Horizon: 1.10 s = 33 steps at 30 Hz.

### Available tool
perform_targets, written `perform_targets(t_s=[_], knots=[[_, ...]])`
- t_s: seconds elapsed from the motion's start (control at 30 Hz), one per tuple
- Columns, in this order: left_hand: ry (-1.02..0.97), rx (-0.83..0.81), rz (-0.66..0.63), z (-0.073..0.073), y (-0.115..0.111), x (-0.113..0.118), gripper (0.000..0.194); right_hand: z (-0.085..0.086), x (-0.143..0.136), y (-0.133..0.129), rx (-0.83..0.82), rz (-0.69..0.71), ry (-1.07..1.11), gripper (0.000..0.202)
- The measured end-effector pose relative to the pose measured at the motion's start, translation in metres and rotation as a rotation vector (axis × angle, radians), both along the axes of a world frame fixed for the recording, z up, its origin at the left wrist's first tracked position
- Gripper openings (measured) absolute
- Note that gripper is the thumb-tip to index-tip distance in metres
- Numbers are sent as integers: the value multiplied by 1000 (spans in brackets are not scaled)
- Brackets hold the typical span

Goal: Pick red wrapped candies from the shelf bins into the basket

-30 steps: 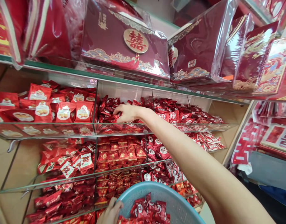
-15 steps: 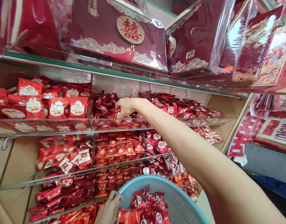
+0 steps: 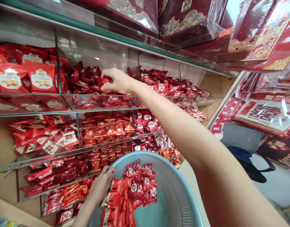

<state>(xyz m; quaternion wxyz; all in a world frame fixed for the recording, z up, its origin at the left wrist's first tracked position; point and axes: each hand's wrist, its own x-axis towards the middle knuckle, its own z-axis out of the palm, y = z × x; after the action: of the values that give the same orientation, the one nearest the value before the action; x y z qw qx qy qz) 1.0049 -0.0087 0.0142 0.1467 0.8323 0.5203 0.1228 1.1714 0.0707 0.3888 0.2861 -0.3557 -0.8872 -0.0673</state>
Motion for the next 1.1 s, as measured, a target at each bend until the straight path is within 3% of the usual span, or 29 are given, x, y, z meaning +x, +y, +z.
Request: perform_targets(t_s=[0.13, 0.23, 0.3, 0.37, 0.43, 0.5, 0.6, 0.67, 0.93, 1.1], knots=[[2, -14, 10, -3, 1, 0, 35, -3, 14, -35, 147, 93, 399, 25], [20, -35, 22, -3, 0, 0, 36, -36, 30, -80, 101, 111, 678, 28], [22, -39, 24, -1, -1, 0, 37, -82, 43, -109, -79, 83, 860, 30], [14, -36, 26, 0, -1, 0, 35, -144, 56, -133, -402, 25, 1115, 32], [5, -31, 22, 2, -2, 1, 33, -209, 67, -149, -767, -99, 1372, 35], [-1, -23, 16, 3, -2, 2, 32, -266, 77, -160, -995, -257, 1649, 32], [1, -7, 7, 3, -2, 2, 30, -316, 87, -167, -1221, -377, 1850, 23], [6, -7, 6, 3, -1, 2, 30, -328, 92, -166, -1332, -400, 1824, 21], [-13, 2, 4, 1, -1, 1, 31, -347, 96, -154, -1671, -401, 1673, 27], [-18, -2, 12, 3, -2, 2, 32, -352, 94, -154, -1665, -416, 1698, 21]])
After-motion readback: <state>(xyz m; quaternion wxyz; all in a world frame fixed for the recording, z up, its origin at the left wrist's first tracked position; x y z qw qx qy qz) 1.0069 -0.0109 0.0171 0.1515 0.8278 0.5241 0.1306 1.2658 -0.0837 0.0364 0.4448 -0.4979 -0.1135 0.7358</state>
